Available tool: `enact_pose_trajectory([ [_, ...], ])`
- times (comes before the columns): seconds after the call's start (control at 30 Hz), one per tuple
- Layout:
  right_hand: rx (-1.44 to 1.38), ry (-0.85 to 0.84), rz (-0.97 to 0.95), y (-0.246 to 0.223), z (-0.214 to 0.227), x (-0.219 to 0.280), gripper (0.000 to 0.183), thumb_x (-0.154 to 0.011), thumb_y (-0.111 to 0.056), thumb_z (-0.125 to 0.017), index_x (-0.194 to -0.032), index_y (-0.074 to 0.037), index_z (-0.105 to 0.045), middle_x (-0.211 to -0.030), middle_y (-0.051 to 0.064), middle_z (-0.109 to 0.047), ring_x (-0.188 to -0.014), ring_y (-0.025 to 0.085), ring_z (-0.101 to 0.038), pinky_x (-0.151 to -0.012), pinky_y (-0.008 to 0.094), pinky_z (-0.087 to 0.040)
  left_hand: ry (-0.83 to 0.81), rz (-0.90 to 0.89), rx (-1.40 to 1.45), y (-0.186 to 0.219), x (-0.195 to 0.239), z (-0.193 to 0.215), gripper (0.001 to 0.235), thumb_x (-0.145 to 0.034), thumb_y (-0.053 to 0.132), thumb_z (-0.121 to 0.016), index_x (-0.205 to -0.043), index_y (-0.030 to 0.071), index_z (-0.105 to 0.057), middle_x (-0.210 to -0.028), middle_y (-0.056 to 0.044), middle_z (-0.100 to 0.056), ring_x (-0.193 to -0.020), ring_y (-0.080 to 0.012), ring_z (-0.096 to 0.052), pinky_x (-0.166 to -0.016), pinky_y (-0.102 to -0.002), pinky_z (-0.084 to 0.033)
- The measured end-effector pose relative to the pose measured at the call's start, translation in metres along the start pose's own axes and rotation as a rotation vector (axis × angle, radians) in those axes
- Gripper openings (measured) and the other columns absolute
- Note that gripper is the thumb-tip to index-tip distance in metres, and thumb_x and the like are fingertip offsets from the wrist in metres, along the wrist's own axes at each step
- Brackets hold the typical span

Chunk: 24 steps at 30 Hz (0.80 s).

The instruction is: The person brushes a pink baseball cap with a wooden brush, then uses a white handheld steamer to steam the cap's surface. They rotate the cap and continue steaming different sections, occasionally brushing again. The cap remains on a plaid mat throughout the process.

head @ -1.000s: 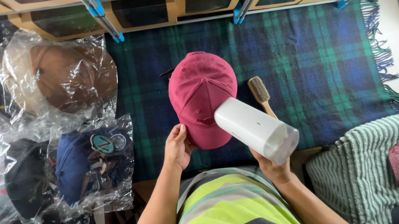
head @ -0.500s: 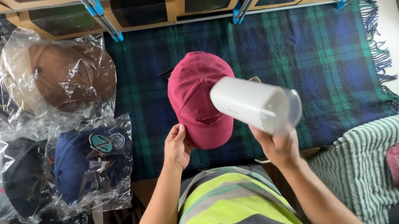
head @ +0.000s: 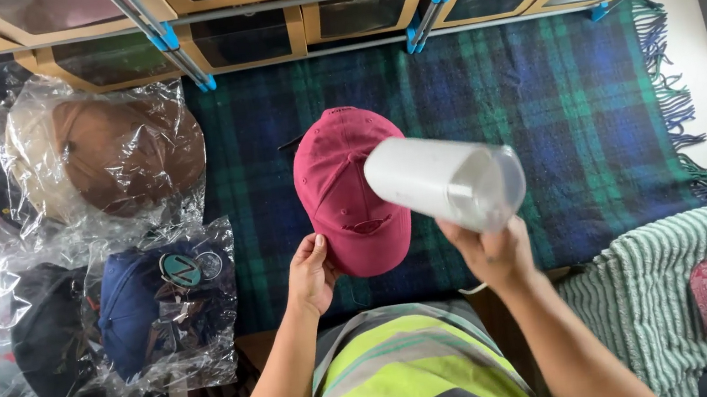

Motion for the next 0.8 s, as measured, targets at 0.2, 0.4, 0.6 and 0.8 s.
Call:
enact_pose_trajectory([
  [0.2,-0.269,-0.360,-0.819,0.058,-0.005,-0.077,0.054,-0.093,-0.050,-0.070,-0.113,-0.001,-0.062,-0.070,0.022,-0.066,-0.045,0.030,-0.065,-0.040,0.045,-0.059,0.179,-0.227,-0.382,0.055,0.025,-0.021,0.018,-0.096,0.014,-0.073,-0.112,0.010,-0.068,-0.091,-0.009,-0.068,-0.079,-0.0218,-0.066,-0.066,-0.036,-0.060],
  [0.4,-0.581,-0.252,-1.195,0.173,-0.045,0.016,0.045,-0.099,-0.045,-0.065,-0.113,-0.002,-0.060,-0.063,0.021,-0.058,-0.040,0.032,-0.061,-0.032,0.044,-0.052,0.091,-0.749,-0.945,0.187,0.072,-0.143,0.052,-0.107,0.045,-0.049,-0.148,0.013,-0.053,-0.148,-0.014,-0.052,-0.147,-0.0364,-0.038,-0.123,-0.052,-0.026],
  [0.6,-0.710,-0.095,-1.226,0.130,-0.042,0.093,0.035,-0.101,-0.035,-0.061,-0.110,-0.002,-0.056,-0.058,0.017,-0.055,-0.033,0.030,-0.058,-0.026,0.039,-0.046,-0.003,-0.444,-0.943,0.184,0.000,-0.169,0.050,-0.101,0.057,-0.051,-0.144,0.032,-0.059,-0.146,-0.006,-0.059,-0.142,-0.0296,-0.048,-0.120,-0.045,-0.034],
  [0.8,-0.437,-0.163,-0.868,0.125,-0.013,0.077,0.034,-0.094,-0.025,-0.072,-0.112,0.002,-0.062,-0.054,0.015,-0.062,-0.038,0.028,-0.066,-0.034,0.037,-0.053,-0.024,-0.380,-0.917,0.186,-0.007,-0.166,0.046,-0.102,0.053,-0.054,-0.144,0.034,-0.060,-0.151,-0.013,-0.053,-0.145,-0.0348,-0.043,-0.120,-0.048,-0.032],
])
Point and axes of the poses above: each hand's wrist, its own x-axis away from the middle knuckle, its own z-axis out of the back of the hand, y = z × x, the point moved 6 cm from there along -x, towards the middle knuckle
